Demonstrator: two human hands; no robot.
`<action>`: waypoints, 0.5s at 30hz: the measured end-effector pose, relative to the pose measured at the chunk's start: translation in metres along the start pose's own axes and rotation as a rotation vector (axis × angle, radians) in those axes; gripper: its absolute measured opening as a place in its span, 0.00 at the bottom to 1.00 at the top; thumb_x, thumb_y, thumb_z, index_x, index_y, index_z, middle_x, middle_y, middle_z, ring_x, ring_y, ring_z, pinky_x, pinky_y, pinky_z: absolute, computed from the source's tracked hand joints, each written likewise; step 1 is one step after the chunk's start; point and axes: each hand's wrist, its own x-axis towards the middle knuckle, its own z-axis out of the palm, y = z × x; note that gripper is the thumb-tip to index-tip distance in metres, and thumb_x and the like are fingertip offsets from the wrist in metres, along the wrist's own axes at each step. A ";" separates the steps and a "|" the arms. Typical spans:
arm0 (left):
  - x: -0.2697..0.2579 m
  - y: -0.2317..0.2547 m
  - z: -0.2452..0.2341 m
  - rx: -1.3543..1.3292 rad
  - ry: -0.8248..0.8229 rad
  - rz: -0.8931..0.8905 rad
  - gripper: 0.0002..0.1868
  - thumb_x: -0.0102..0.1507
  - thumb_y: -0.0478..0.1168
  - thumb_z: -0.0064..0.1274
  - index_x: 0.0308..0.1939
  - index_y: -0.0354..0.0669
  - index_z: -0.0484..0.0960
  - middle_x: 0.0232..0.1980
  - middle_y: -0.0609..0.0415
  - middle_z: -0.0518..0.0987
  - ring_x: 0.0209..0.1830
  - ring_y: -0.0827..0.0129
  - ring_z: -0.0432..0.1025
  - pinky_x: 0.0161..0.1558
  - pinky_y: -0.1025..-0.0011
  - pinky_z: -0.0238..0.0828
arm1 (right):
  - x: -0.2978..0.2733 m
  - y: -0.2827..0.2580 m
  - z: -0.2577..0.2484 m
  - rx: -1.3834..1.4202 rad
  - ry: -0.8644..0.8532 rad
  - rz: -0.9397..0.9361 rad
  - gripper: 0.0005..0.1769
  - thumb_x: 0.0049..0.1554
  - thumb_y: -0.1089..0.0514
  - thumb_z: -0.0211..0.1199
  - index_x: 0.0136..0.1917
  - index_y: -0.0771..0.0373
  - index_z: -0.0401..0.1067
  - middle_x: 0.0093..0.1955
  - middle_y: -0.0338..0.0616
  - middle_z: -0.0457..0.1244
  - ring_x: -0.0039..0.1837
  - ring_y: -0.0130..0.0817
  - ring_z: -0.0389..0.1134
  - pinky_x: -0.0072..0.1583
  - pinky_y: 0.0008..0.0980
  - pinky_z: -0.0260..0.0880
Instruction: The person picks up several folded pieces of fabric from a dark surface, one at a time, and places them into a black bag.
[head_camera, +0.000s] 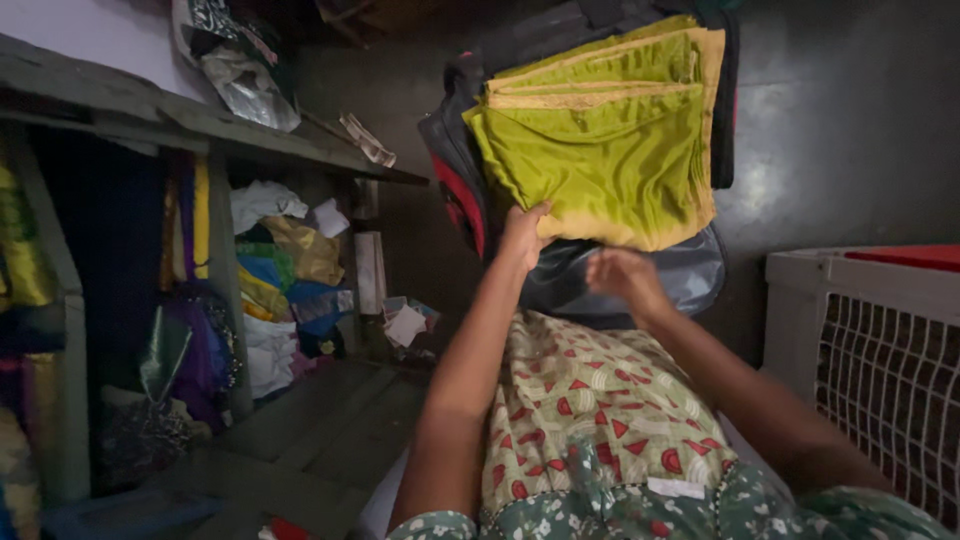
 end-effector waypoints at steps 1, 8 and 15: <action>-0.007 0.008 0.005 -0.002 -0.001 0.005 0.19 0.62 0.39 0.54 0.58 0.49 0.75 0.50 0.56 0.82 0.47 0.63 0.79 0.42 0.56 0.78 | 0.003 0.006 -0.007 0.113 -0.067 0.227 0.24 0.68 0.50 0.48 0.65 0.74 0.67 0.56 0.58 0.69 0.58 0.47 0.73 0.61 0.45 0.75; -0.044 0.050 0.010 -0.087 -0.183 -0.001 0.20 0.62 0.41 0.61 0.58 0.45 0.78 0.51 0.54 0.83 0.47 0.63 0.78 0.42 0.61 0.76 | 0.083 0.005 -0.022 0.814 -0.170 0.168 0.31 0.69 0.39 0.47 0.74 0.64 0.63 0.71 0.53 0.64 0.70 0.49 0.66 0.69 0.49 0.68; -0.094 0.057 -0.062 -0.128 -0.235 -0.066 0.26 0.60 0.39 0.64 0.61 0.41 0.78 0.54 0.54 0.84 0.51 0.64 0.79 0.50 0.62 0.78 | 0.111 -0.043 -0.072 1.139 -0.343 -0.053 0.33 0.72 0.36 0.49 0.80 0.58 0.61 0.80 0.50 0.60 0.78 0.50 0.62 0.78 0.52 0.63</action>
